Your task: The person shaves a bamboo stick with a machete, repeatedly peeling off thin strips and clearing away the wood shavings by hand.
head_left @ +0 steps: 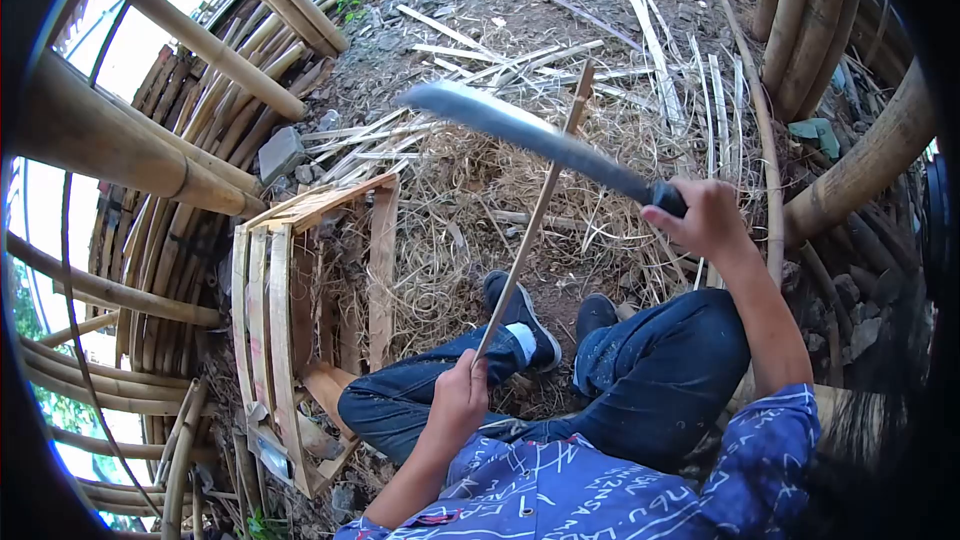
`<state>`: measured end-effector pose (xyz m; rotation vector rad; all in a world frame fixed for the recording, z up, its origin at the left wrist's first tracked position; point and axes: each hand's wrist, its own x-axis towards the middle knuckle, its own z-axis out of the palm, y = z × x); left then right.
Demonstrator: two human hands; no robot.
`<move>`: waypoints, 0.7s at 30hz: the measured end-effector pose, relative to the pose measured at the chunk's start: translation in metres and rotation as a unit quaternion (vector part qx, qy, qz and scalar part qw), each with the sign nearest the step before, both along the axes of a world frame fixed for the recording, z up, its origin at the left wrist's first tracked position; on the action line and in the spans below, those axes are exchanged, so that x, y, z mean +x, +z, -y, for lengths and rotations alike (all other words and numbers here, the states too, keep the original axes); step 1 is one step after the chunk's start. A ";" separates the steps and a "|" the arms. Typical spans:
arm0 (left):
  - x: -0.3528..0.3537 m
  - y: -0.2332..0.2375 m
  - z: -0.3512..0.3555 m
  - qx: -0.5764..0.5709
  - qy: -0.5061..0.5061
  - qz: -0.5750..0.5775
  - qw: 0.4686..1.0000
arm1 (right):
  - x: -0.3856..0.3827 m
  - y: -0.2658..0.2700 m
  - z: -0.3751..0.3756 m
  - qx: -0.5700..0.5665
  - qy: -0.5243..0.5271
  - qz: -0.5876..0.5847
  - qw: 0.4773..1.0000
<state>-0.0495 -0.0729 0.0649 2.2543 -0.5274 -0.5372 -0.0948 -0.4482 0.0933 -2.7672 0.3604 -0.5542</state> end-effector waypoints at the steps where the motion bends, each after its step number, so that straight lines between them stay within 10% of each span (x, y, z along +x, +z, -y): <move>1: 0.001 0.001 0.003 0.001 0.002 0.003 1.000 | 0.002 0.003 -0.007 -0.001 0.046 0.021 0.999; 7: 0.000 0.001 0.002 -0.026 -0.028 0.020 0.999 | 0.011 0.011 -0.021 -0.086 0.115 -0.027 0.989; 15: -0.015 -0.012 -0.027 0.019 -0.038 -0.020 0.999 | 0.000 -0.010 0.021 -0.047 -0.070 -0.034 0.996; 21: -0.013 -0.008 -0.022 0.013 -0.046 -0.010 0.999 | -0.002 0.006 -0.003 -0.101 0.041 -0.041 0.993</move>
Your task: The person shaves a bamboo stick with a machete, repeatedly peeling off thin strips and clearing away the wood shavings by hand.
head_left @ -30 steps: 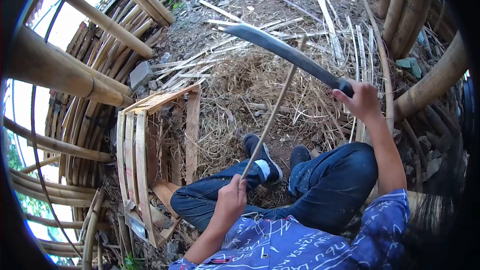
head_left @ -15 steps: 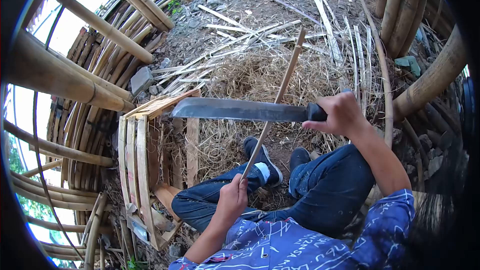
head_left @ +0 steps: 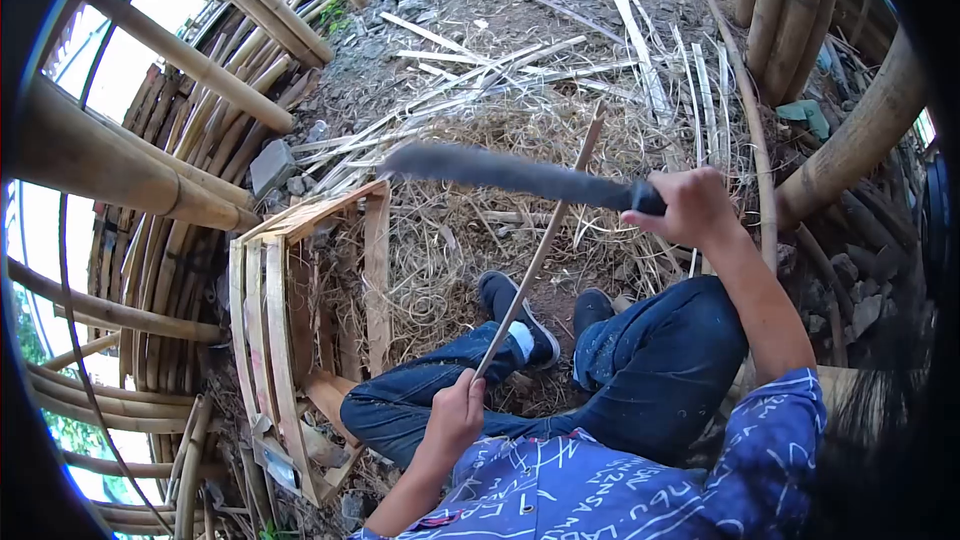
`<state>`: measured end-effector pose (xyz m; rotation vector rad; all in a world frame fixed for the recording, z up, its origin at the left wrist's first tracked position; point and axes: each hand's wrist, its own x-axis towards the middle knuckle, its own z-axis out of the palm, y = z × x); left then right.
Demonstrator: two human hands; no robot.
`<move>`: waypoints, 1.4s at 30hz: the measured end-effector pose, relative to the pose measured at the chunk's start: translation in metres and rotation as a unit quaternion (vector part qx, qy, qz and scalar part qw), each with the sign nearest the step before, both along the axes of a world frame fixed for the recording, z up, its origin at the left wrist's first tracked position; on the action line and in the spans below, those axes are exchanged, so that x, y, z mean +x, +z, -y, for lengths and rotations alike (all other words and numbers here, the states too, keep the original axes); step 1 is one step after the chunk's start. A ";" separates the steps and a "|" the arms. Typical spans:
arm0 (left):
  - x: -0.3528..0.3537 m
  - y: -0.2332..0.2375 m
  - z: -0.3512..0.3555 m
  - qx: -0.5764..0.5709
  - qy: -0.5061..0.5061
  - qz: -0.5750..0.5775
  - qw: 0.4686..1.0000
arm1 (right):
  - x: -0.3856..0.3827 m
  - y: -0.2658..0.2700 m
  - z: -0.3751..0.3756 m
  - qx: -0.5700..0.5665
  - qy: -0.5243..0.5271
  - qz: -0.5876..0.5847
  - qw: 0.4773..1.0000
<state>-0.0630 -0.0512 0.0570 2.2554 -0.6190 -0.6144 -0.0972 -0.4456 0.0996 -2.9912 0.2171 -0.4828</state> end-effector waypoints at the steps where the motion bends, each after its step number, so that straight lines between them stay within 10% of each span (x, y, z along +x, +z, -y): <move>1: -0.001 -0.001 -0.002 0.001 0.002 0.001 1.000 | 0.003 0.000 -0.002 0.001 0.002 0.001 1.000; 16: 0.014 0.013 0.003 -0.012 0.051 0.062 0.997 | 0.001 -0.011 0.011 0.095 -0.195 -0.027 0.976; 27: 0.013 0.004 0.022 -0.010 0.038 0.062 0.997 | 0.004 -0.023 0.018 0.486 -0.107 0.182 0.848; 31: 0.011 0.005 0.032 -0.019 0.038 0.058 0.997 | 0.004 -0.002 -0.001 0.325 0.023 0.083 0.942; 42: 0.014 0.001 0.040 -0.013 0.061 0.040 0.997 | 0.026 -0.003 -0.041 0.065 0.099 -0.136 0.984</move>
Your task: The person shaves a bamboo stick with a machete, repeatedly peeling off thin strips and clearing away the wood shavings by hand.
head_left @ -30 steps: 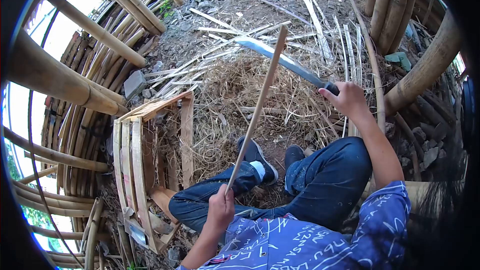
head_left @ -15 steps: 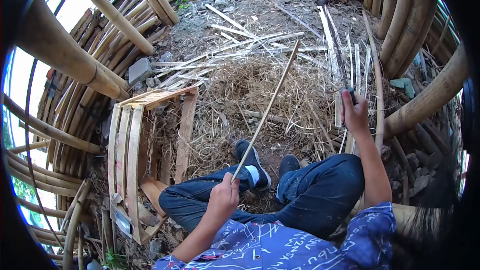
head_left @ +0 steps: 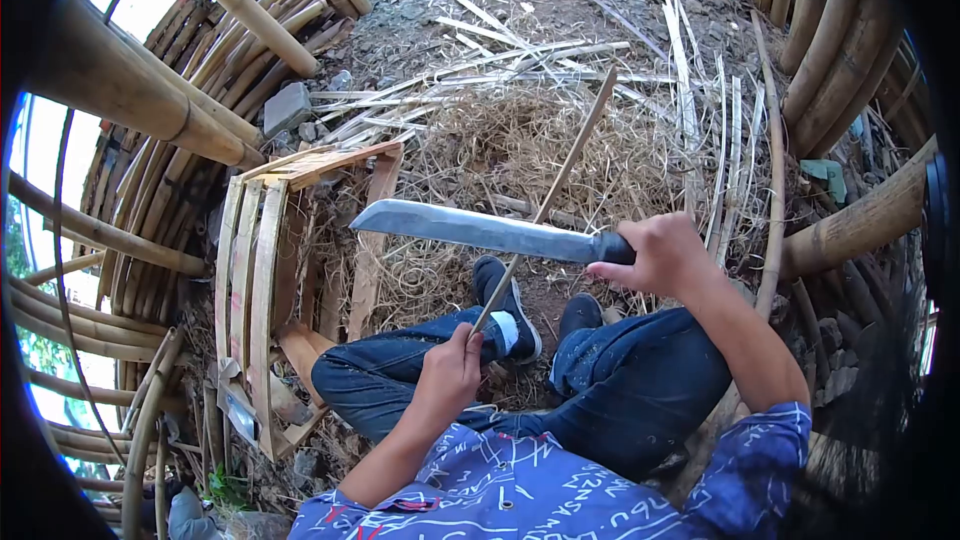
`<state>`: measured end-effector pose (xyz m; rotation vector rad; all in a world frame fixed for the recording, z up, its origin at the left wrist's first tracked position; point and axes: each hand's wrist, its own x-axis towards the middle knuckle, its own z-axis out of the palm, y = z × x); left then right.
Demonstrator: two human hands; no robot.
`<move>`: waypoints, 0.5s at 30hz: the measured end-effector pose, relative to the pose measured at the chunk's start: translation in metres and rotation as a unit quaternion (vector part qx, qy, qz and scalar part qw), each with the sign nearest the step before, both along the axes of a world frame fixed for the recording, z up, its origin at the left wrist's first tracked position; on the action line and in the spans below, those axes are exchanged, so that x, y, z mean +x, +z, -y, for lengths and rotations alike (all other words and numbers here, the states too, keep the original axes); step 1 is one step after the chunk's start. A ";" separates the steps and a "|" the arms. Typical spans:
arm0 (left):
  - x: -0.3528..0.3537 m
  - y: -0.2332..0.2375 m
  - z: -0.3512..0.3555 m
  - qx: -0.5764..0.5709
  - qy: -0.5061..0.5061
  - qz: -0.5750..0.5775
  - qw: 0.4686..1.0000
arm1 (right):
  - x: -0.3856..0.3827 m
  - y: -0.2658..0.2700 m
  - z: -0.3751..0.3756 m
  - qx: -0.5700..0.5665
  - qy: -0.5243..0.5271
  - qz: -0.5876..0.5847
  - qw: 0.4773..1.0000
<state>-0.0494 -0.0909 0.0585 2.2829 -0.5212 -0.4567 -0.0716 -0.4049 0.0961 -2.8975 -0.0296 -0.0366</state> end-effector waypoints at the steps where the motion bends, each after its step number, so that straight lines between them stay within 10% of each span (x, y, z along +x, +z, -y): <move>1: 0.001 0.001 0.001 0.002 -0.002 -0.004 1.000 | 0.000 -0.002 0.002 -0.005 -0.002 0.006 1.000; 15: -0.022 -0.013 -0.043 -0.003 0.023 -0.014 1.000 | -0.019 -0.033 0.074 0.069 -0.302 0.001 0.951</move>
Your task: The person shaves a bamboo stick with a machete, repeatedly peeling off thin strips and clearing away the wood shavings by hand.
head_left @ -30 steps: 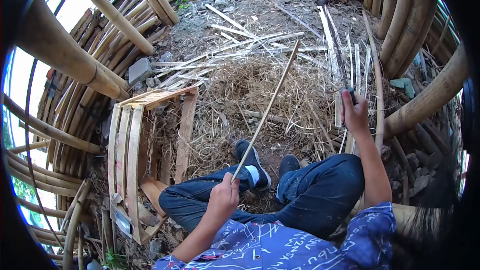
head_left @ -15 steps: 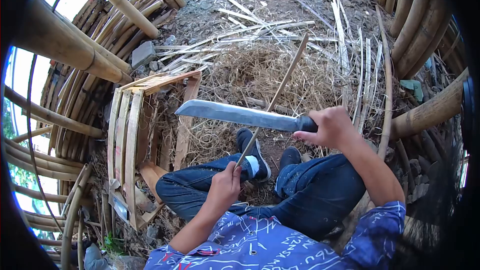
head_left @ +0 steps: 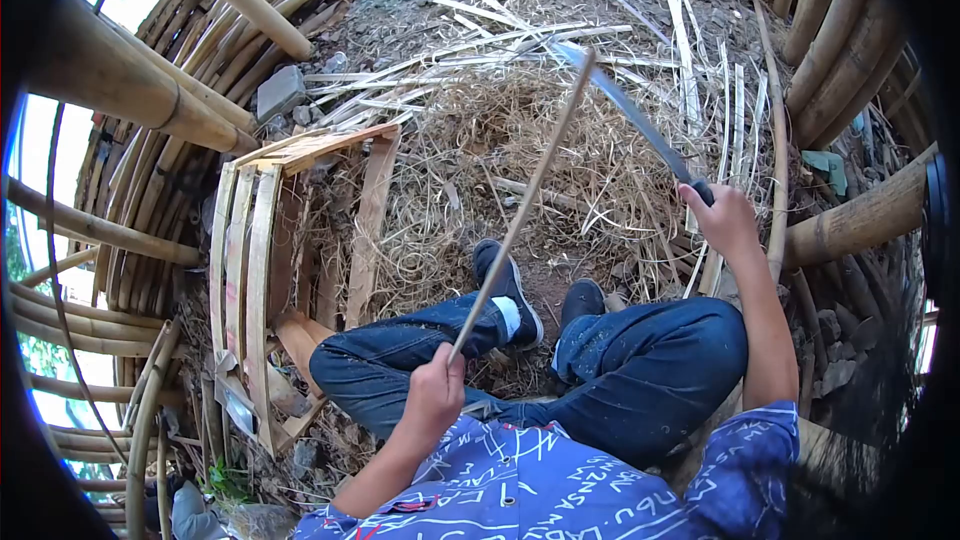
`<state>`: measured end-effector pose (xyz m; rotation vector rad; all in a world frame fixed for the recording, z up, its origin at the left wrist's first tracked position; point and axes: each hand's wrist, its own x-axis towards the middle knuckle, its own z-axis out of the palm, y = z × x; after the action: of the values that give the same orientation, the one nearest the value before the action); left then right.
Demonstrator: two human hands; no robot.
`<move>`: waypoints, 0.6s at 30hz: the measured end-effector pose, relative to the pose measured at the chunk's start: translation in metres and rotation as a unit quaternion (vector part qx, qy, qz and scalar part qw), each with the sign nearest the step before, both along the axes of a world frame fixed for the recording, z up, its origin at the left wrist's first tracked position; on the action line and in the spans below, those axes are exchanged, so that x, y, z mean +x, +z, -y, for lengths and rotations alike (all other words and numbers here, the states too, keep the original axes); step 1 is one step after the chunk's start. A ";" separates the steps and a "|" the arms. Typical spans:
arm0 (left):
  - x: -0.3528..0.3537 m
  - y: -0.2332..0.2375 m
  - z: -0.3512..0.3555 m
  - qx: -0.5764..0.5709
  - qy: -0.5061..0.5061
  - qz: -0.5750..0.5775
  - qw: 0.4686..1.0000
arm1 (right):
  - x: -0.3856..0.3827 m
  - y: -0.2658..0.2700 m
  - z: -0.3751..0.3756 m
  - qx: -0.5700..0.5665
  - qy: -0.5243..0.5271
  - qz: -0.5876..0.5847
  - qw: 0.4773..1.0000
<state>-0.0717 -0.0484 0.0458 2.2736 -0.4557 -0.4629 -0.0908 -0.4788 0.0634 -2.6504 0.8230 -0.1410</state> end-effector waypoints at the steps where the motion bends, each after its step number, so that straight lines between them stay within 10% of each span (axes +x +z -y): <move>1: 0.004 0.004 0.001 -0.012 0.027 -0.017 0.999 | -0.003 0.003 -0.004 -0.008 0.001 -0.001 1.000; 11: 0.044 0.008 0.015 -0.154 -0.076 -0.145 0.974 | -0.003 0.005 -0.003 0.035 -0.016 0.078 0.996; 18: 0.045 0.013 0.021 -0.189 0.001 -0.256 0.948 | -0.011 -0.010 0.018 0.324 -0.131 0.202 0.915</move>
<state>-0.0266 -0.0690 0.0591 1.7020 -0.2466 -0.8570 -0.1023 -0.4973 0.0537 -1.8012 0.8836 -0.3940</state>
